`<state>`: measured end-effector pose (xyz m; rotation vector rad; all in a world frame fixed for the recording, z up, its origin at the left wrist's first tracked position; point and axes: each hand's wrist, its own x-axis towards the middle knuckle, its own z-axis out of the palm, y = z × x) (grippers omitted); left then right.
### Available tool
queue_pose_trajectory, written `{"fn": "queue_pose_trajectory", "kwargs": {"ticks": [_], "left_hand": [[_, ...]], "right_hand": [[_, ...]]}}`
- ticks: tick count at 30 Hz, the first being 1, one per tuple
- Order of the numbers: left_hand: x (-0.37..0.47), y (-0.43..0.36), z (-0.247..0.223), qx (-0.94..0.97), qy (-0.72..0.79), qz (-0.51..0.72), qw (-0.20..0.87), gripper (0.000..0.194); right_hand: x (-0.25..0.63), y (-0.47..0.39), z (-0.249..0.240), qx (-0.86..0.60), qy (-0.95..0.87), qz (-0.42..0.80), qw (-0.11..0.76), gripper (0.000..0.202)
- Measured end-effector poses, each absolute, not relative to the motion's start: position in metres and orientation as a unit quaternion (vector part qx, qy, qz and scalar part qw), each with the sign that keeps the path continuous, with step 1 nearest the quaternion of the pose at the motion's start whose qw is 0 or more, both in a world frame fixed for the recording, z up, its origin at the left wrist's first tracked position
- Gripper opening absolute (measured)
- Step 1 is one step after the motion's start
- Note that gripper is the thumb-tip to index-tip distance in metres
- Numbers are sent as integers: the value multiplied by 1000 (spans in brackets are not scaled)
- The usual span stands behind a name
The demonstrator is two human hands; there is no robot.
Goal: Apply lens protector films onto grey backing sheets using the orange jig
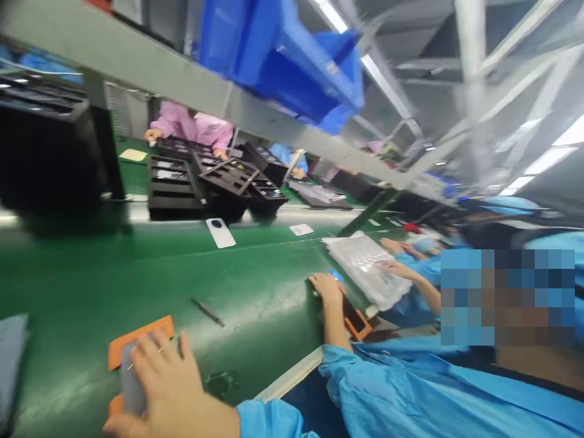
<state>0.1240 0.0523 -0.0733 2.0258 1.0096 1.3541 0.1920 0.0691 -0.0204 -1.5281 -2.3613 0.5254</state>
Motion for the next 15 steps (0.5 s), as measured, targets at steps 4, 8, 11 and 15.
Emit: {"fn": "queue_pose_trajectory", "kwargs": {"ticks": [4, 8, 11, 15], "left_hand": [[45, 13, -73, 793, 374, 457, 148, 46], [15, -1, -51, 821, 355, 423, 144, 35], [15, 1, -37, 713, 427, 488, 264, 22], [14, 3, -28, 537, 523, 512, 421, 28]], "right_hand": [[201, 64, -2, -532, -786, 283, 138, 75], [212, 49, -24, -586, -734, 257, 228, 60], [216, 32, -28, -583, -728, 264, 247, 59], [206, 15, -6, -558, -725, 286, 283, 58]]}}
